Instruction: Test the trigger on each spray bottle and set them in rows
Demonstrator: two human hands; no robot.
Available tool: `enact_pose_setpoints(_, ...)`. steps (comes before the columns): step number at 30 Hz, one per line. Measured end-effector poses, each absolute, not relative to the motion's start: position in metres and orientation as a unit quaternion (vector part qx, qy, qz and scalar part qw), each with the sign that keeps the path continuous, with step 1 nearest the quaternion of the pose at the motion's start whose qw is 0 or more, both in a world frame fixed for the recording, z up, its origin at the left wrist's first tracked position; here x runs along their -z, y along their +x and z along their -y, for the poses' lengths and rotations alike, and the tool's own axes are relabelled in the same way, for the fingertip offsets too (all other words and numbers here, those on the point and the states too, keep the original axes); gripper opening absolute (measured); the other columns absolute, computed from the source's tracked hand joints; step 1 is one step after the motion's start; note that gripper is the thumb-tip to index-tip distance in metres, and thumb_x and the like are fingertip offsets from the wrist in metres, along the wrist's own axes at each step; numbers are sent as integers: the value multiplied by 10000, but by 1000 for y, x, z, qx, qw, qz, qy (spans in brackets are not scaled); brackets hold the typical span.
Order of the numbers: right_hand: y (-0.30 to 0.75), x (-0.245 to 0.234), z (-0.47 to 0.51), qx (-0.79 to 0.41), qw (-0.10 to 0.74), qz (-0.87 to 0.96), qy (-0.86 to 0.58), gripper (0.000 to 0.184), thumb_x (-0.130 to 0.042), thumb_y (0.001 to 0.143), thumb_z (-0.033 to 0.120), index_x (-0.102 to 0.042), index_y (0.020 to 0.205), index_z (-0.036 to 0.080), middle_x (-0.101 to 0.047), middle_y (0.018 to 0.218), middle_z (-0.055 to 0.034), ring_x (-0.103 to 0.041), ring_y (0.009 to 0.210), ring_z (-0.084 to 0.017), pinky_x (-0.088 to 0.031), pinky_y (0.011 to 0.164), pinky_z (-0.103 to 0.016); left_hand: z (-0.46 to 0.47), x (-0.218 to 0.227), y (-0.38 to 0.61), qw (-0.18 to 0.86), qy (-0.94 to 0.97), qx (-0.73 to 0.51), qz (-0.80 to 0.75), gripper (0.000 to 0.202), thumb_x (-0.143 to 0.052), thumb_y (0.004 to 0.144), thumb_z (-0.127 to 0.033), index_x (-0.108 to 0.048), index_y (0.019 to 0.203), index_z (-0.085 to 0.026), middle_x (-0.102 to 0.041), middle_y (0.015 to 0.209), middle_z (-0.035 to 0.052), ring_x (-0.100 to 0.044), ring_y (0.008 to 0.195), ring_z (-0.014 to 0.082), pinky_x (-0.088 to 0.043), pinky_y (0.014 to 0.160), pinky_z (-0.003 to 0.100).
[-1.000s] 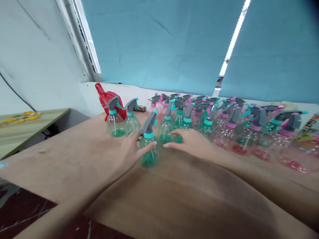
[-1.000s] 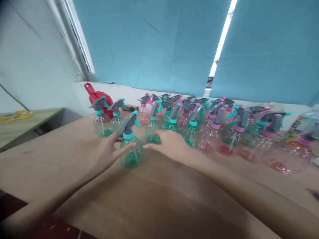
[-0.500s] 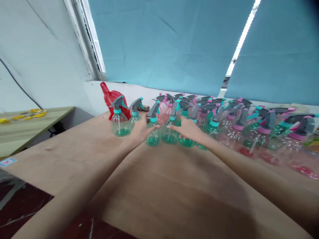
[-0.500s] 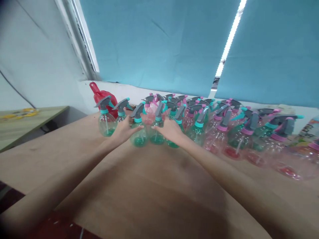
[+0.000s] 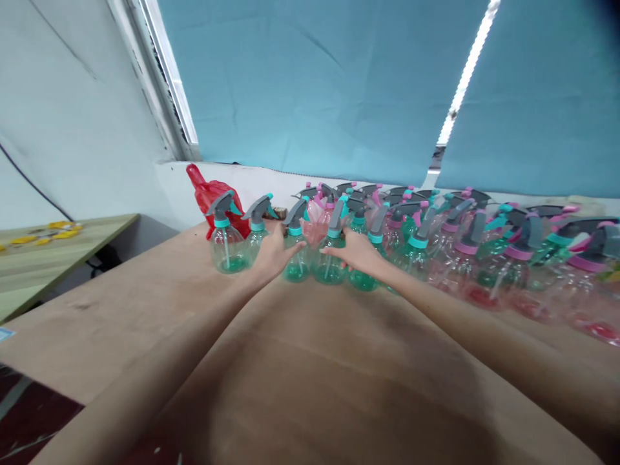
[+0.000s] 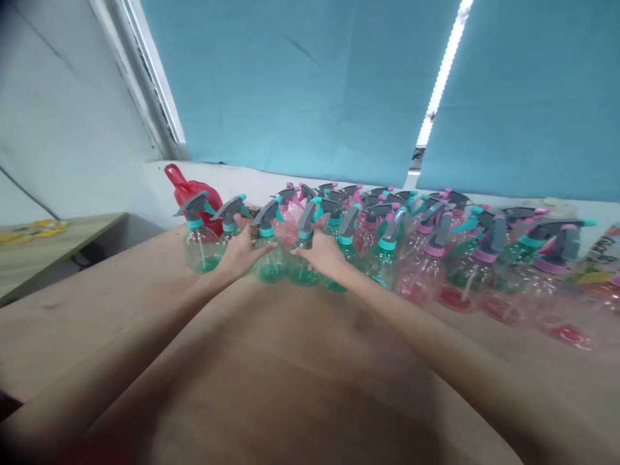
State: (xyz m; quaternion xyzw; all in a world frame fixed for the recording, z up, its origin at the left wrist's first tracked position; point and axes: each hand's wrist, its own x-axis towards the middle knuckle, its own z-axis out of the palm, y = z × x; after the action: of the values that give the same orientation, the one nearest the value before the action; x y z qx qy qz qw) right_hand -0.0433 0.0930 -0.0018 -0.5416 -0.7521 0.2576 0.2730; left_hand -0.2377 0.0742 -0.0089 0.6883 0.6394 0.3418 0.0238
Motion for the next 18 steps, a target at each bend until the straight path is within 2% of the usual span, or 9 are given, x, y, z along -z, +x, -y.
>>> enact_pose_setpoints(8, -40, 2, -92, -267, 263, 761, -529, 504, -689, 819, 375, -505, 1197, 99, -577, 488, 33, -586, 430, -161, -423, 387, -250, -74, 10, -235, 28, 693, -359, -625, 465, -596, 837, -349, -449, 1200, -99, -636, 1153, 210, -605, 1102, 367, -473, 896, 488)
enact_pose_setpoints(14, -35, 2, -79, -243, 266, 776, -518, 505, -680, 801, 434, -540, 1155, 101, -604, 544, 8, -605, 468, -174, -434, 430, -276, -55, 11, -235, 41, 695, -397, -598, 523, -537, 865, -360, -393, 1293, -96, -511, 1370, 219, -482, 1290, 304, -400, 1040, 447)
enact_pose_setpoints(18, -31, 3, -69, -207, 270, 789, -512, 500, -659, 808, 475, -556, 1154, 131, -640, 629, -29, -647, 595, -223, -473, 518, -322, -31, 15, -239, 57, 684, -408, -603, 577, -543, 856, -378, -365, 1341, -121, -458, 1410, 220, -436, 1321, 324, -379, 1048, 498)
